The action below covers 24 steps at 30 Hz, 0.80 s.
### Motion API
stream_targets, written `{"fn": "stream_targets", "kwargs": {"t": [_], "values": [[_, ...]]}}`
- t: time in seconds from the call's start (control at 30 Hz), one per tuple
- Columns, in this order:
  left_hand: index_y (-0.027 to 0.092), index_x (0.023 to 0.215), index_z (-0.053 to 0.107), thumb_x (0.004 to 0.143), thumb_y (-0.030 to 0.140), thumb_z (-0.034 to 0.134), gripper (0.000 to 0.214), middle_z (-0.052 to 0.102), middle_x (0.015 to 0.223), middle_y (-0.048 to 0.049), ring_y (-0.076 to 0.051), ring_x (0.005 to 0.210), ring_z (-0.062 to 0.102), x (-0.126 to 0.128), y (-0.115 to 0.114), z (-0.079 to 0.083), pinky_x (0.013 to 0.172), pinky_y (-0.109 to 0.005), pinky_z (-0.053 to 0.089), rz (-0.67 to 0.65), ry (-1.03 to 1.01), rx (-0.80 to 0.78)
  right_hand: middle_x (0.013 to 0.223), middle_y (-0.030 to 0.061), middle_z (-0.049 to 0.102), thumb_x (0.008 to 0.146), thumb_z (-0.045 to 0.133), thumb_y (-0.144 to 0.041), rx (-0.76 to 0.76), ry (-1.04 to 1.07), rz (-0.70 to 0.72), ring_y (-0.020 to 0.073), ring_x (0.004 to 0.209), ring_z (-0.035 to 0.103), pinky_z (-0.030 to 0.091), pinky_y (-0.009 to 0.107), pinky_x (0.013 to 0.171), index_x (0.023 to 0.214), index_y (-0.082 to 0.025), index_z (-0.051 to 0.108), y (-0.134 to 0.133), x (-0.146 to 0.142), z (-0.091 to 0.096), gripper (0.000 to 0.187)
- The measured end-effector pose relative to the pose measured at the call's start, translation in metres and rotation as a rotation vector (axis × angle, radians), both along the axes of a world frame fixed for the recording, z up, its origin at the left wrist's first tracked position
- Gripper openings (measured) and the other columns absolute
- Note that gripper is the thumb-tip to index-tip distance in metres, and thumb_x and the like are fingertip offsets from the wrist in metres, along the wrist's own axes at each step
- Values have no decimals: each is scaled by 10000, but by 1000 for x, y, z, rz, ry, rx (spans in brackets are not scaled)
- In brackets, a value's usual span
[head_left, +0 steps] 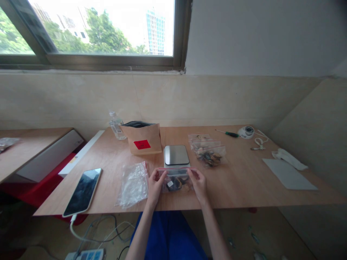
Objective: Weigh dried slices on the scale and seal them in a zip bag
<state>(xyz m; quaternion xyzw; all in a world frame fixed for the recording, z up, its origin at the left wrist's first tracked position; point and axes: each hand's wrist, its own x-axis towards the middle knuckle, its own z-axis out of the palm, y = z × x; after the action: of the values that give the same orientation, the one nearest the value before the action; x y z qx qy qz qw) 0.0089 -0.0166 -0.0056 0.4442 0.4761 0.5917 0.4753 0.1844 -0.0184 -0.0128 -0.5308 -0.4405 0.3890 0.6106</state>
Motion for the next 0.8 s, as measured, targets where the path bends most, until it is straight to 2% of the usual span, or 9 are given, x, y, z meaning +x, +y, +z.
{"fn": "stream_targets", "kwargs": {"t": [0.3, 0.6, 0.8], "values": [[174, 791, 629, 718, 397, 676, 239, 618, 725, 3, -141, 677, 586, 1, -1, 3, 614, -230, 486, -1, -34, -7, 788, 55, 714, 750, 637, -442, -1, 10, 3, 202, 752, 658, 523, 307, 686, 836, -168, 682, -1, -1, 1, 290], [173, 776, 678, 719, 370, 682, 206, 623, 652, 5, -131, 616, 561, -3, 0, 2, 584, -217, 425, 57, 83, 27, 796, 53, 698, 764, 633, -401, 33, -8, -7, 192, 769, 641, 509, 310, 719, 826, -167, 670, 0, 0, -2, 245], [167, 797, 668, 731, 349, 680, 194, 646, 704, -3, -127, 660, 579, -3, 0, 3, 611, -204, 429, 26, 81, 13, 787, 53, 692, 756, 639, -403, 37, -19, -37, 191, 757, 634, 509, 300, 697, 821, -165, 670, 1, 1, -6, 248]]}}
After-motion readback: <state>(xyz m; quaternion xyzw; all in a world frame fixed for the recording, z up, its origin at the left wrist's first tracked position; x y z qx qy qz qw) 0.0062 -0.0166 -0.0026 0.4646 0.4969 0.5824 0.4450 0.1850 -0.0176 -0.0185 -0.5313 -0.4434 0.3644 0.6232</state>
